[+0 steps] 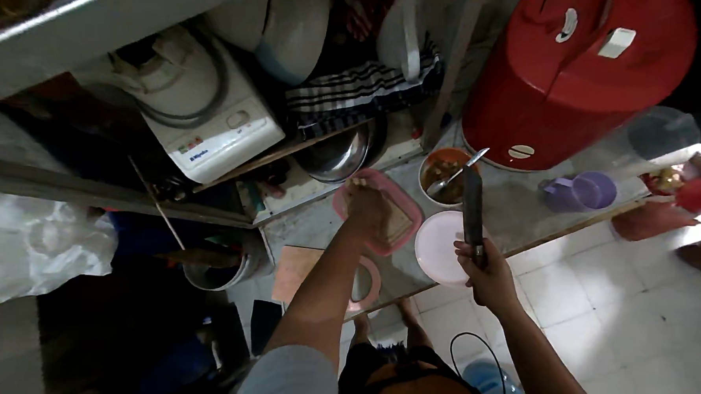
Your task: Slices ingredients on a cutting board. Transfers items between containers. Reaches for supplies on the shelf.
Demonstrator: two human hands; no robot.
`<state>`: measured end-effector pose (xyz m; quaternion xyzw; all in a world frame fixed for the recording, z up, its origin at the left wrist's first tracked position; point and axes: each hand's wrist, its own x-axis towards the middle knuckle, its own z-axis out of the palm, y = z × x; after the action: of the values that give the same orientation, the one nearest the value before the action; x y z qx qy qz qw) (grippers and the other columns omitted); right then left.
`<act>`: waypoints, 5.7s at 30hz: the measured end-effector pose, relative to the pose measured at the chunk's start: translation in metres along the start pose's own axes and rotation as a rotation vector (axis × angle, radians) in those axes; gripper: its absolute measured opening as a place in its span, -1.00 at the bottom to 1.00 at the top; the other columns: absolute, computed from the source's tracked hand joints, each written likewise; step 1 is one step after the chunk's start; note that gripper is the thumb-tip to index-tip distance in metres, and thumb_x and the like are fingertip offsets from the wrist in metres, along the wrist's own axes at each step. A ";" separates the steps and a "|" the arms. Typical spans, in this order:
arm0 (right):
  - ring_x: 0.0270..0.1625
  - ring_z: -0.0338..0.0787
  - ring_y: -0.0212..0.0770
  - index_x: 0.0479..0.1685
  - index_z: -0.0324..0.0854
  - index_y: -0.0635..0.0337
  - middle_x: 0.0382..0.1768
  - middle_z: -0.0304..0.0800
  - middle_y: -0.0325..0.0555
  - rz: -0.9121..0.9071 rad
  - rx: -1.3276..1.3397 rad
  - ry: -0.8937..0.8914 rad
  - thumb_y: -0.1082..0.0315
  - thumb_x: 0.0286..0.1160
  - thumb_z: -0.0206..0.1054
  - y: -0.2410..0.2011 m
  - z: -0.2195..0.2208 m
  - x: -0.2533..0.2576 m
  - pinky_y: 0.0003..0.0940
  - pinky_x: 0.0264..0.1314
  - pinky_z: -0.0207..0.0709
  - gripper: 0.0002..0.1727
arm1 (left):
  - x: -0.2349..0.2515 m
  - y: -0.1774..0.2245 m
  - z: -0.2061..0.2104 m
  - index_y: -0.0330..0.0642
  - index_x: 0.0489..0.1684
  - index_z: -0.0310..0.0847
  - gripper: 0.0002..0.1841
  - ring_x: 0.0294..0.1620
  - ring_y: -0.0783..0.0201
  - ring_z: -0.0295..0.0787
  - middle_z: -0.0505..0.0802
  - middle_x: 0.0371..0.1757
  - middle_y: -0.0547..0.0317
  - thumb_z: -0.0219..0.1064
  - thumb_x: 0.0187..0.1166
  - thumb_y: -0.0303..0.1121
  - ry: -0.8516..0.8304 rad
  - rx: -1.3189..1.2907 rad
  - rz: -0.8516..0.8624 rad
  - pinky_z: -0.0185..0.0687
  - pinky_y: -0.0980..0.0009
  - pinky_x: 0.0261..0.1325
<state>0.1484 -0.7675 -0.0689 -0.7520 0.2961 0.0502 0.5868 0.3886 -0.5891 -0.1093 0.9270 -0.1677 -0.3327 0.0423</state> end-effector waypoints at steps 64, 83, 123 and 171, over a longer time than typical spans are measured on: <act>0.01 0.88 0.21 0.47 0.42 0.27 0.08 0.76 0.24 0.073 -0.996 -0.474 0.07 0.89 -0.06 -0.018 0.258 -0.089 0.07 0.02 0.73 -0.51 | -0.179 -0.192 0.124 -0.24 0.74 0.29 -0.05 0.63 -0.08 0.47 0.53 0.65 -0.11 0.64 0.28 -0.08 0.236 -0.374 -0.114 0.38 -0.03 0.61; 0.14 0.84 0.25 0.75 0.21 0.18 0.22 0.73 0.27 0.111 -0.970 -0.533 0.01 0.91 -0.11 -0.012 0.269 -0.071 0.12 0.19 0.68 -0.40 | -0.178 -0.189 0.137 -0.19 0.69 0.39 -0.05 0.58 -0.08 0.54 0.61 0.59 -0.08 0.67 0.22 0.02 0.300 -0.290 -0.114 0.51 -0.08 0.50; -0.39 0.86 0.15 0.13 0.63 0.32 -0.30 0.81 0.16 -0.228 -0.863 -0.297 0.17 0.73 0.17 0.053 0.147 -0.122 0.08 -0.40 0.72 -0.64 | -0.112 -0.181 0.082 -0.05 0.69 0.43 -0.23 0.68 -0.15 0.40 0.48 0.71 -0.09 0.62 0.39 -0.26 0.080 -0.019 0.432 0.35 -0.11 0.63; -0.43 0.75 0.02 0.23 0.57 0.26 -0.40 0.71 0.03 -0.146 -0.637 -0.406 0.06 0.83 -0.05 0.061 0.135 -0.091 0.01 -0.39 0.63 -0.53 | -0.175 -0.143 0.144 -0.12 0.65 0.45 -0.14 0.45 -0.22 0.59 0.66 0.46 -0.20 0.55 0.34 0.15 0.354 -0.335 -0.199 0.51 -0.18 0.40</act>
<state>0.0796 -0.6174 -0.1234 -0.8904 0.0891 0.2456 0.3727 0.2118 -0.3900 -0.1421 0.9628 -0.0082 -0.1912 0.1910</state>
